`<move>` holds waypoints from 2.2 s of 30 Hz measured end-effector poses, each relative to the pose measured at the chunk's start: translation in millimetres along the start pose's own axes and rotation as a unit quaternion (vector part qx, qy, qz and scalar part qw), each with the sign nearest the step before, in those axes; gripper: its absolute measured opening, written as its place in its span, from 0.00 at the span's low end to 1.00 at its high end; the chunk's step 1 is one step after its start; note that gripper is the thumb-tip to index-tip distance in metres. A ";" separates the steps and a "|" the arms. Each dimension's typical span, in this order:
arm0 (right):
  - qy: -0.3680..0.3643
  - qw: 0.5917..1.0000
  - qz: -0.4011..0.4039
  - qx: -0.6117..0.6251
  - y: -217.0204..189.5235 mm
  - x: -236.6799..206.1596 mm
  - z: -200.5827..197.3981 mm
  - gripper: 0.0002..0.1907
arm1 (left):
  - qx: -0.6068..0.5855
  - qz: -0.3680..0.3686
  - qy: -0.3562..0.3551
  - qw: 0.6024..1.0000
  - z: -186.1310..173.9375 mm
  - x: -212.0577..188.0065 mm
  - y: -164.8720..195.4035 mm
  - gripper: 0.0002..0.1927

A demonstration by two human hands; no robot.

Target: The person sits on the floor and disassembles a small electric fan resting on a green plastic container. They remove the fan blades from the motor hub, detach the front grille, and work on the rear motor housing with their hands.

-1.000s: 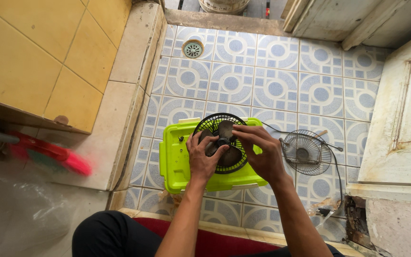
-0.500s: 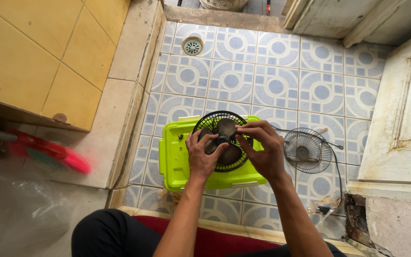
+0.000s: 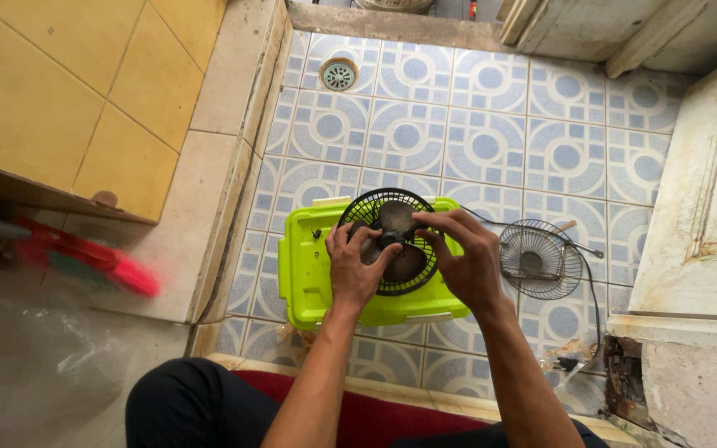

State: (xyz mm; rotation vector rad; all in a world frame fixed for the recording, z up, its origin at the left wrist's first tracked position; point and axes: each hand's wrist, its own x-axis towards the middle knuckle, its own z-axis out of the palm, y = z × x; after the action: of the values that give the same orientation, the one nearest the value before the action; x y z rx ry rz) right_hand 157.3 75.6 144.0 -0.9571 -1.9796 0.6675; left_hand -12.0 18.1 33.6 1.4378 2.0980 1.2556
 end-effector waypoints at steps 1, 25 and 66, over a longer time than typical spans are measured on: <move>-0.001 1.000 -0.014 0.004 0.0 0.1 0.1 0.17 | 0.006 -0.004 -0.005 1.000 -1.0 0.1 1.6 0.23; -0.009 0.998 0.016 0.063 6.2 6.6 1.1 0.16 | 0.053 -0.052 -0.079 0.994 -3.0 19.8 14.3 0.25; 0.045 0.998 0.025 0.047 16.2 3.2 8.6 0.14 | 0.041 -0.069 -0.070 0.994 2.4 16.1 13.9 0.27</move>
State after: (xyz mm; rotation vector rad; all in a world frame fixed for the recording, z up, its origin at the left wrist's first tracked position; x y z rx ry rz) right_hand 154.9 86.6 129.0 -0.9664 -1.8350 0.7271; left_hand -9.3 34.8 46.7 1.3461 2.1341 0.9983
